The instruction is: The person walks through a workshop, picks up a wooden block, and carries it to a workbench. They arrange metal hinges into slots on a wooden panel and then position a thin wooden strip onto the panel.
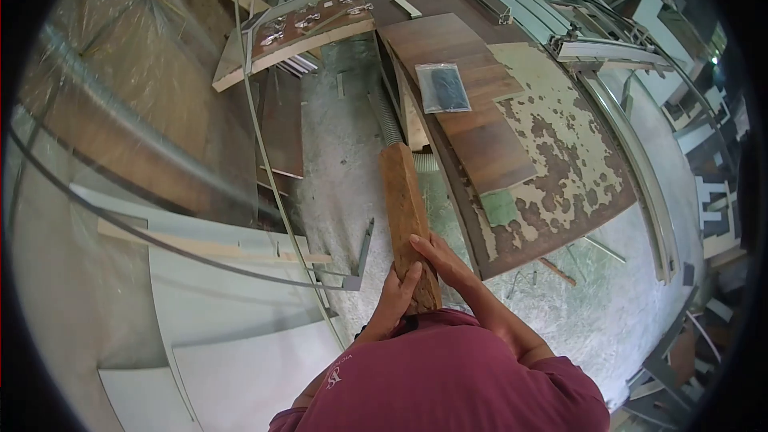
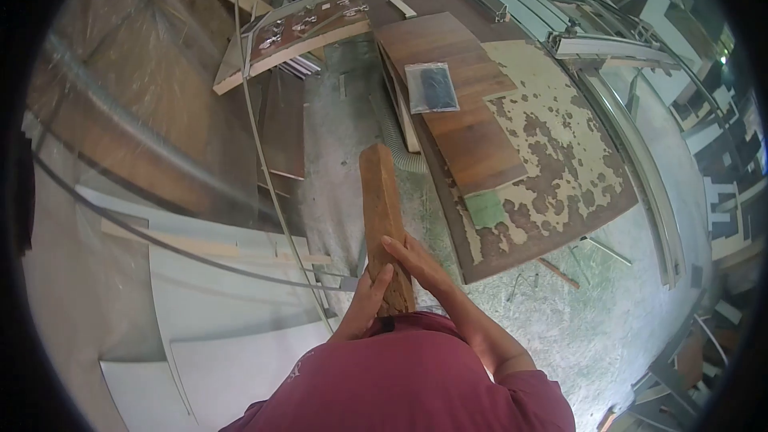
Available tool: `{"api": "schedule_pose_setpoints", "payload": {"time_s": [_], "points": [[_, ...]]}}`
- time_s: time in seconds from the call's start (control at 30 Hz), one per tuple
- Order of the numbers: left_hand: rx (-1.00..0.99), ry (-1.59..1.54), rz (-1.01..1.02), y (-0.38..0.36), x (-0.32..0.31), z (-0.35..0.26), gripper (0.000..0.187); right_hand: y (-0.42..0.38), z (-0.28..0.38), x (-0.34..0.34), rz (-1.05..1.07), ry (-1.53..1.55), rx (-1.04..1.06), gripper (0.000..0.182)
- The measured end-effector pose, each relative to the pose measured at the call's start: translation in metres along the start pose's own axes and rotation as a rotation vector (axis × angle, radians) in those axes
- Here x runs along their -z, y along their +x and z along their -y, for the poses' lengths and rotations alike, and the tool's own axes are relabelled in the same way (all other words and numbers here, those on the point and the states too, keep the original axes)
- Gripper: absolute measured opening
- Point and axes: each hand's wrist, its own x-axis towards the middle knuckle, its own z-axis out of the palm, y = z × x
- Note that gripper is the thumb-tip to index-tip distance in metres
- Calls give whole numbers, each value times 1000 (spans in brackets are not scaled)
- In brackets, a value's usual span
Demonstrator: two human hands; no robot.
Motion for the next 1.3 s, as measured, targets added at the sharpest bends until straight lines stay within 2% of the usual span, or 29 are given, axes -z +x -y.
{"api": "schedule_pose_setpoints", "payload": {"time_s": [0.07,0.13,0.27,0.33,0.4,0.47,0.53,0.57,0.63,0.67,0.73,0.8,0.9,1.0,1.07,1.17,1.3], "points": [[59,11,37,12,25,-4,60,17,3,-12,-47,-26,-10,77],[48,0,46,21,42,-10,60,33,4,-21,-42,-53,-80,78],[45,-82,45,40,69,-14,58,70,4,-28,-44,-62,-64,78],[60,-79,39,50,79,-23,57,97,4,-25,-193,-118,156,76],[80,-80,27,61,88,-28,56,144,-12,12,-474,-618,345,78],[48,-64,12,75,99,-24,55,177,8,43,-755,-958,474,79],[106,-91,11,83,103,-35,55,205,36,66,-910,-963,356,80],[160,-119,4,88,105,-40,56,222,40,81,-911,-963,356,80],[146,-114,25,105,114,-36,56,259,41,111,-1145,-1125,443,84],[133,-108,47,114,119,-34,56,273,43,122,-1145,-1122,449,84],[133,-75,25,133,127,-34,56,297,51,139,-1187,-1149,239,88],[130,-39,13,150,130,-44,56,321,55,157,-1169,-1115,178,90],[102,-31,-8,177,126,-65,57,343,59,180,-1198,-1166,-23,92],[151,-44,-30,207,126,-81,57,353,65,192,-1174,-1151,-88,92],[239,-57,-48,226,122,-90,57,351,69,194,-1190,-1177,-77,87],[235,-85,-11,254,118,-96,56,349,75,199,-1156,-1219,-41,74],[293,-148,66,286,103,-112,56,347,82,206,-1103,-1233,-50,76]]}}
